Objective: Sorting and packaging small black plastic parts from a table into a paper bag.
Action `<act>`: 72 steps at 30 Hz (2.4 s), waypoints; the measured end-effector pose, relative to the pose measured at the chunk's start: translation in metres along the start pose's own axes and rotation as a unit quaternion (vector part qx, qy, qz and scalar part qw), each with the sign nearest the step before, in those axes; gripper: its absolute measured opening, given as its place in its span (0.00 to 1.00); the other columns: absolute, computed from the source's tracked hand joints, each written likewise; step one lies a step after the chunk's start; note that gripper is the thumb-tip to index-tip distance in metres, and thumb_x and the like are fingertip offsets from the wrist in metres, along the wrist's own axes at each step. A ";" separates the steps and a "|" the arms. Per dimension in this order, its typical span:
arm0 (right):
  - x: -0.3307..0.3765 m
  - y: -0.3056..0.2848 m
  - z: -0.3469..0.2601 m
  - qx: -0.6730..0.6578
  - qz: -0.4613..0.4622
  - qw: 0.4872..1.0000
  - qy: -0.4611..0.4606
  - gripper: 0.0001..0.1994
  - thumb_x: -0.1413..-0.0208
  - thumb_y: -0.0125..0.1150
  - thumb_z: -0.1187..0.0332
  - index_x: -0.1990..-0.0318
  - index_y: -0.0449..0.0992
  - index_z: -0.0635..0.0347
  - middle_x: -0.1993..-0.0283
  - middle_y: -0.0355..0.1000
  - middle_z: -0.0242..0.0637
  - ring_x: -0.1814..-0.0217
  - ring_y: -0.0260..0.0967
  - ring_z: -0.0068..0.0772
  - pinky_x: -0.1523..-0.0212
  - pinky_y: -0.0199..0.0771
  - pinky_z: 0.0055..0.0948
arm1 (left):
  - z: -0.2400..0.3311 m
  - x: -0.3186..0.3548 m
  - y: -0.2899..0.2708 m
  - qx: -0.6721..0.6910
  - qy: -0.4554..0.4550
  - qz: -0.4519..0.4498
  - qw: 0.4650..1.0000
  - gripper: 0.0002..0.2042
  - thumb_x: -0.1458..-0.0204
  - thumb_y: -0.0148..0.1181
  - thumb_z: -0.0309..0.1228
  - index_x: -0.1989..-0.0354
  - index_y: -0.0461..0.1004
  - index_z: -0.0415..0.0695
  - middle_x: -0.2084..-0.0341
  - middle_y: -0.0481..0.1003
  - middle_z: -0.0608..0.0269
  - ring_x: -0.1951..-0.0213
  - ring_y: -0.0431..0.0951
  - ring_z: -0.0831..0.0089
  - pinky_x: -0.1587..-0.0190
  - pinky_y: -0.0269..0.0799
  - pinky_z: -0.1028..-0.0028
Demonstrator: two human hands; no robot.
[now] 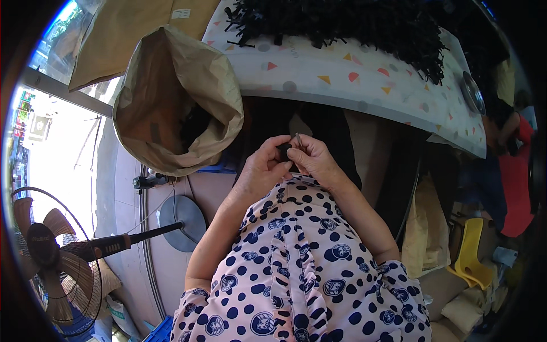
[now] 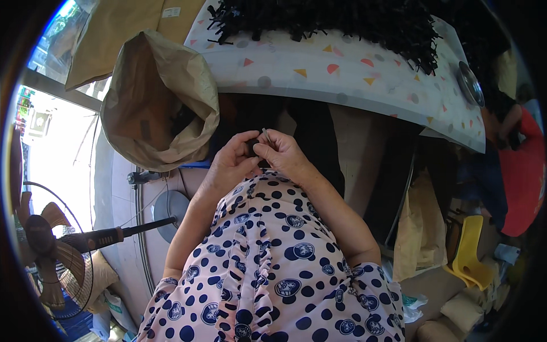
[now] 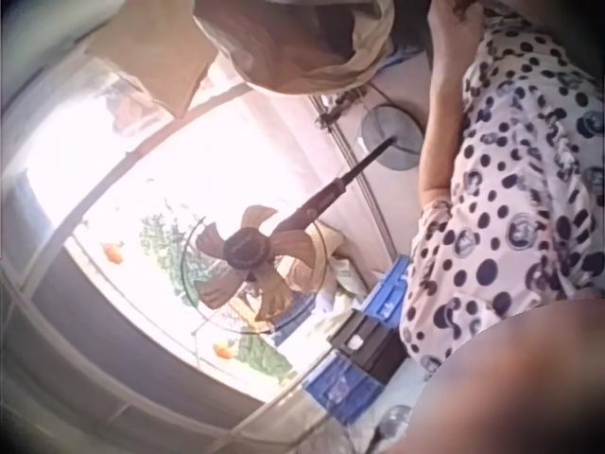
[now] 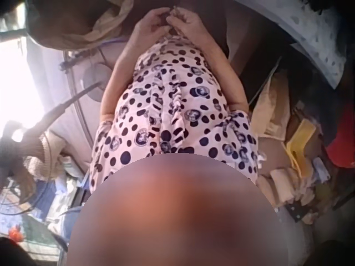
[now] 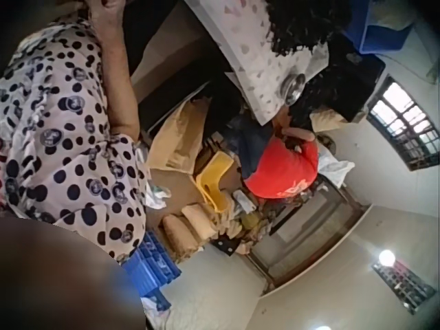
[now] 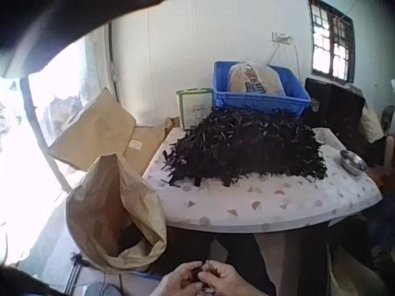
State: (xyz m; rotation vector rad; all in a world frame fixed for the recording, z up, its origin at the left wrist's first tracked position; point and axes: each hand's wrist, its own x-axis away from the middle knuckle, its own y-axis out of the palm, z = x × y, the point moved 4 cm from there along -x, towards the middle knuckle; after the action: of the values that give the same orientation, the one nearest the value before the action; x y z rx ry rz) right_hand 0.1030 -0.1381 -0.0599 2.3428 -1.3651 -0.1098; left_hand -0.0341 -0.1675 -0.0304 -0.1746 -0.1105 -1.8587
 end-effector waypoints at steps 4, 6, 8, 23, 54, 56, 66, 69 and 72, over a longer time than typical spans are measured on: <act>-0.001 0.003 -0.006 0.077 0.030 0.995 -0.054 0.08 0.37 0.52 0.66 0.66 0.69 0.59 0.78 0.61 0.21 0.80 0.54 0.10 0.80 0.53 0.12 | 0.003 -0.008 0.005 -0.020 0.036 0.004 0.999 0.20 0.46 0.49 0.18 0.44 0.58 0.39 0.68 0.72 0.59 0.68 0.79 0.76 0.67 0.75 0.78; 0.004 0.006 -0.008 0.092 0.036 0.994 -0.051 0.11 0.34 0.46 0.63 0.65 0.70 0.59 0.77 0.61 0.22 0.77 0.53 0.10 0.78 0.52 0.12 | 0.000 -0.008 0.002 -0.012 0.048 0.015 0.999 0.20 0.46 0.48 0.18 0.44 0.57 0.39 0.67 0.72 0.58 0.68 0.79 0.76 0.68 0.75 0.78; 0.008 0.007 -0.010 0.115 0.026 0.992 -0.051 0.11 0.34 0.45 0.63 0.64 0.70 0.60 0.75 0.63 0.23 0.75 0.56 0.10 0.76 0.56 0.12 | 0.000 -0.010 -0.002 -0.022 0.066 0.027 0.997 0.19 0.45 0.48 0.18 0.45 0.55 0.39 0.69 0.73 0.56 0.69 0.78 0.76 0.68 0.74 0.78; 0.010 0.012 -0.029 0.241 0.016 0.969 -0.052 0.12 0.33 0.42 0.64 0.61 0.68 0.63 0.73 0.66 0.28 0.73 0.63 0.15 0.71 0.67 0.17 | 0.026 -0.014 0.002 -0.102 0.034 0.022 0.994 0.13 0.46 0.46 0.16 0.53 0.56 0.38 0.72 0.71 0.57 0.71 0.77 0.77 0.71 0.74 0.79; -0.228 -0.206 -0.211 0.090 0.346 0.929 -0.093 0.08 0.42 0.54 0.66 0.68 0.69 0.61 0.79 0.63 0.31 0.86 0.54 0.20 0.89 0.49 0.24 | 0.096 -0.069 -0.165 -0.528 0.140 0.348 0.762 0.18 0.50 0.56 0.25 0.49 0.63 0.43 0.61 0.72 0.46 0.62 0.76 0.53 0.64 0.71 0.57; -0.243 -0.208 -0.218 0.089 0.371 0.921 -0.078 0.08 0.43 0.55 0.66 0.70 0.69 0.60 0.80 0.62 0.30 0.87 0.53 0.19 0.89 0.49 0.23 | 0.101 -0.071 -0.158 -0.443 0.101 0.357 0.816 0.18 0.51 0.57 0.24 0.50 0.66 0.42 0.56 0.69 0.50 0.59 0.75 0.58 0.65 0.72 0.63; -0.135 -0.111 -0.209 0.280 0.229 0.910 -0.204 0.09 0.42 0.56 0.63 0.70 0.70 0.57 0.80 0.61 0.22 0.81 0.55 0.12 0.81 0.54 0.18 | 0.121 -0.061 -0.055 -0.164 0.162 0.207 0.951 0.22 0.51 0.59 0.21 0.45 0.63 0.40 0.55 0.71 0.53 0.71 0.76 0.72 0.69 0.70 0.76; -0.071 -0.037 -0.160 0.323 0.128 0.917 -0.194 0.05 0.40 0.54 0.69 0.64 0.73 0.61 0.75 0.65 0.22 0.74 0.60 0.12 0.71 0.61 0.16 | 0.102 -0.056 -0.029 -0.106 0.122 0.133 0.978 0.38 0.54 0.63 0.23 0.36 0.47 0.40 0.56 0.71 0.49 0.71 0.76 0.71 0.67 0.72 0.75; -0.004 0.022 -0.128 0.373 0.035 0.901 -0.220 0.03 0.43 0.57 0.73 0.65 0.71 0.64 0.74 0.68 0.28 0.72 0.61 0.15 0.70 0.64 0.18 | 0.068 -0.040 -0.011 -0.066 0.085 0.080 0.991 0.40 0.57 0.63 0.22 0.35 0.46 0.39 0.60 0.72 0.48 0.71 0.76 0.71 0.67 0.73 0.74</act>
State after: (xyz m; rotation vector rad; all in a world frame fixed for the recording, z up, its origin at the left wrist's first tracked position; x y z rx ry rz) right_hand 0.1180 -0.1031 0.0646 3.0124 -1.9794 -0.1130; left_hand -0.0285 -0.1151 0.0297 -0.1117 0.1422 -1.7136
